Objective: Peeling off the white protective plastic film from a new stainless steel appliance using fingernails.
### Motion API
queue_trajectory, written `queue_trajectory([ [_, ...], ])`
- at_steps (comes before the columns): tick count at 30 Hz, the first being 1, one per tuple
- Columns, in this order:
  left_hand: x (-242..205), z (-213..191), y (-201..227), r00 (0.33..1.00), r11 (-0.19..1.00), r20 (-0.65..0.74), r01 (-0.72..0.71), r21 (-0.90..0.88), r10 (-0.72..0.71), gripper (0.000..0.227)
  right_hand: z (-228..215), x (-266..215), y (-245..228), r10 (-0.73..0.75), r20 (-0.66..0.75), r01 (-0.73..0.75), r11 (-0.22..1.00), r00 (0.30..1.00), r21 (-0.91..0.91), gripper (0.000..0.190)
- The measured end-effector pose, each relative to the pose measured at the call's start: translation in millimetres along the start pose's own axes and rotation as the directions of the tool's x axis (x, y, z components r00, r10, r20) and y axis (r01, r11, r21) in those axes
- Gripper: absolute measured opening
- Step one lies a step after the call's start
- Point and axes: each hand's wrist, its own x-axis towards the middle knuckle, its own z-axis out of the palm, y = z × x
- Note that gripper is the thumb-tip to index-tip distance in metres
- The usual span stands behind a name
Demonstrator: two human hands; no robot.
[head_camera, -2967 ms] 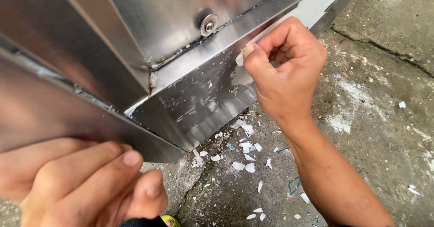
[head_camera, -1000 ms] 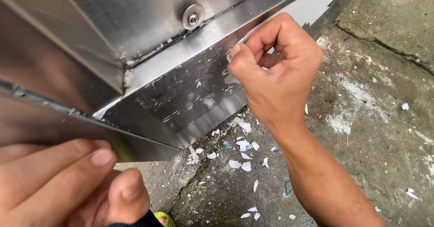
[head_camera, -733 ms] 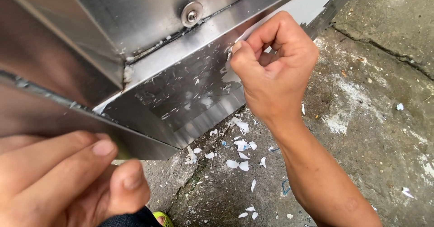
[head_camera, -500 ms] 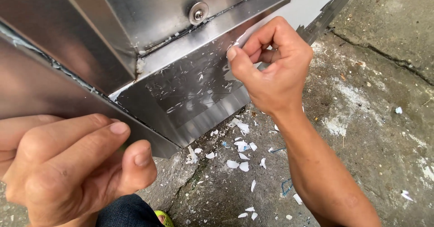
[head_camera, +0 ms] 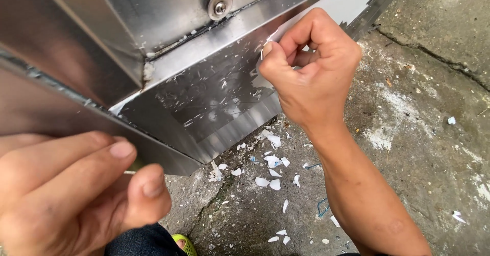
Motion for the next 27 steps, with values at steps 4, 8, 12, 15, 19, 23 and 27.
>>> queue_trajectory([
  [4,-7.2,21.5,-1.4,0.934,0.987,-0.320,-0.146,0.065,0.159,0.029,-0.5,0.4,-1.0,-0.062,-0.016,0.062,0.998,0.998,-0.001,0.021],
  [8,-0.9,19.4,7.5,0.907,0.978,-0.380,-0.125,0.165,0.181,0.022,-2.9,-4.2,-0.1,-0.086,-0.041,0.086,0.996,0.995,0.011,0.018],
  [12,8.4,15.3,11.7,0.892,0.973,-0.402,-0.144,0.180,0.206,0.021,-8.3,-7.3,-2.7,-0.003,0.003,0.003,0.993,1.000,0.117,0.017],
  [15,6.5,14.3,12.9,0.911,0.973,-0.366,-0.124,0.195,0.190,0.021,-0.5,-4.2,-6.9,-0.034,-0.046,0.035,0.999,0.998,0.026,0.019],
  [19,-4.6,21.3,7.7,0.912,0.981,-0.373,-0.120,0.152,0.169,0.023,3.1,-1.5,-7.0,-0.034,-0.072,0.034,0.999,0.997,0.001,0.021],
  [23,-9.7,24.5,-0.6,0.942,0.996,-0.322,-0.084,0.035,0.091,0.031,4.6,-1.2,1.1,-0.048,-0.084,0.048,0.999,0.995,0.001,0.022],
  [27,-10.6,20.3,8.0,0.948,0.997,-0.309,-0.056,0.056,0.070,0.031,6.4,-0.6,5.4,-0.093,-0.109,0.092,0.996,0.990,-0.016,0.020],
])
